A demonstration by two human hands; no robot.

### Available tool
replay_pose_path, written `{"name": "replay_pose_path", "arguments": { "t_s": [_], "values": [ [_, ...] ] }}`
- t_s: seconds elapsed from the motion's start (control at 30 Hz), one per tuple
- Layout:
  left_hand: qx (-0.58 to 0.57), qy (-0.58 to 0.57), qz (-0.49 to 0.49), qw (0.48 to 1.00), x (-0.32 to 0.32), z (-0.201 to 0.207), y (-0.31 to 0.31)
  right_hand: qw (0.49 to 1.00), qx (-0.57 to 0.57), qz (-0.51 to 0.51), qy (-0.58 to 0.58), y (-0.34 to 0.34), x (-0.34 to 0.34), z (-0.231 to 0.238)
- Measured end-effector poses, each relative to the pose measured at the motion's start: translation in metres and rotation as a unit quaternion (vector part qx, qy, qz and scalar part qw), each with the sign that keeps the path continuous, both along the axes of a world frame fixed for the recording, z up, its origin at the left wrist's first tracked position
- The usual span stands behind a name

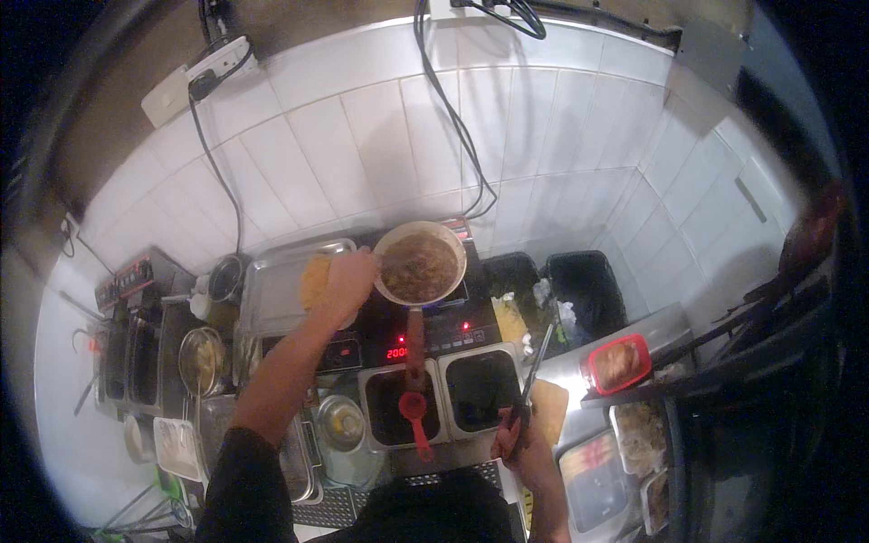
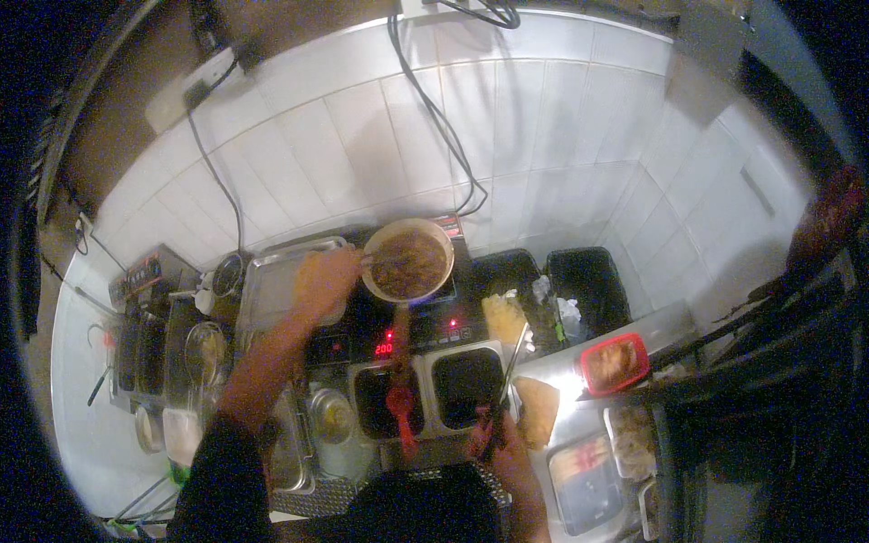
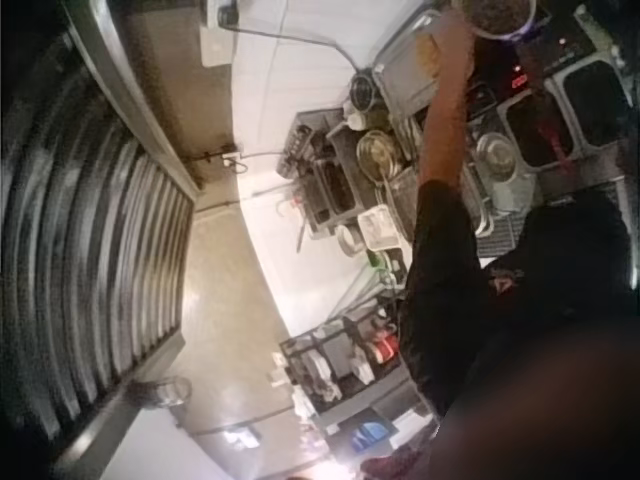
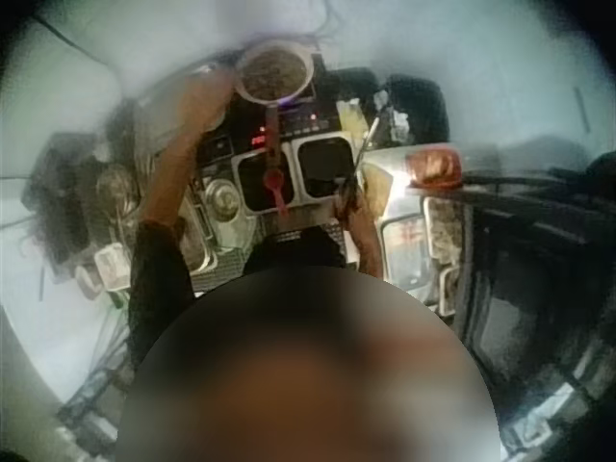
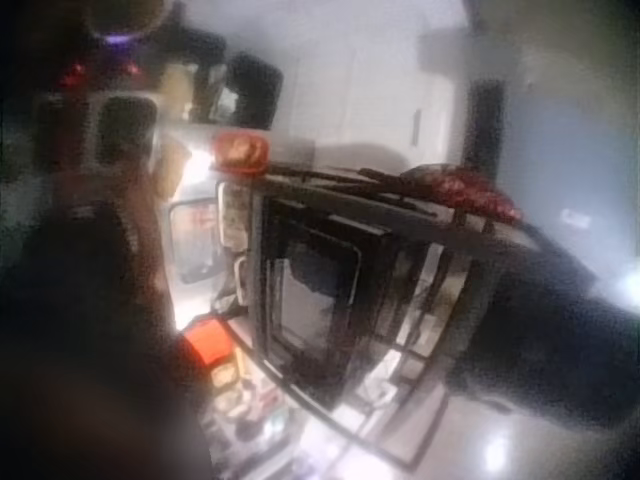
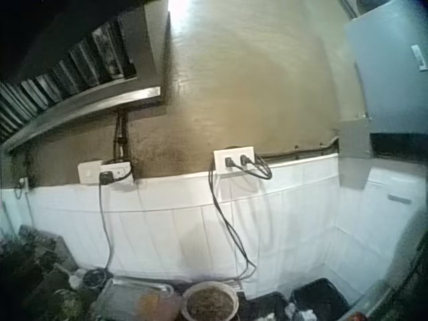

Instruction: The person assembles rice bowls in a commercial kitchen. They scoop cooked meat from a pot onto a tray, then move to a prep counter to add rice, lettuce, and sauce to multiple bowls using tongs and a squeeze bottle.

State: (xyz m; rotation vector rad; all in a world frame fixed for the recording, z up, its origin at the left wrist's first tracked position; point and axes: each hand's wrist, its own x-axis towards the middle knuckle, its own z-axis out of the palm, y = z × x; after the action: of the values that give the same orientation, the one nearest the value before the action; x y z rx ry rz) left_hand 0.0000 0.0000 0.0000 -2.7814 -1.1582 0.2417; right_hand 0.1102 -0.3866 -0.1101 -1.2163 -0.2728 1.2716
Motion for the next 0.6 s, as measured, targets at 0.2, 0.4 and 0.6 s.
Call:
{"name": "replay_pose_path", "arguments": {
  "t_s": [0.2,0.4,0.6],
  "values": [
    [0.056,-0.062,-0.042,0.996,0.015,-0.043,0.023,1.0,-0.017,0.001,-0.016,-0.003,0.007,0.018],
    [0.054,-0.022,-0.025,0.998,0.024,-0.044,0.05,0.996,0.005,0.053,0.066,0.016,0.009,0.009],
    [0.156,-0.075,-0.108,0.979,0.006,0.01,0.052,0.976,0.049,0.177,0.113,0.061,0.013,-0.009]
  ]
}}
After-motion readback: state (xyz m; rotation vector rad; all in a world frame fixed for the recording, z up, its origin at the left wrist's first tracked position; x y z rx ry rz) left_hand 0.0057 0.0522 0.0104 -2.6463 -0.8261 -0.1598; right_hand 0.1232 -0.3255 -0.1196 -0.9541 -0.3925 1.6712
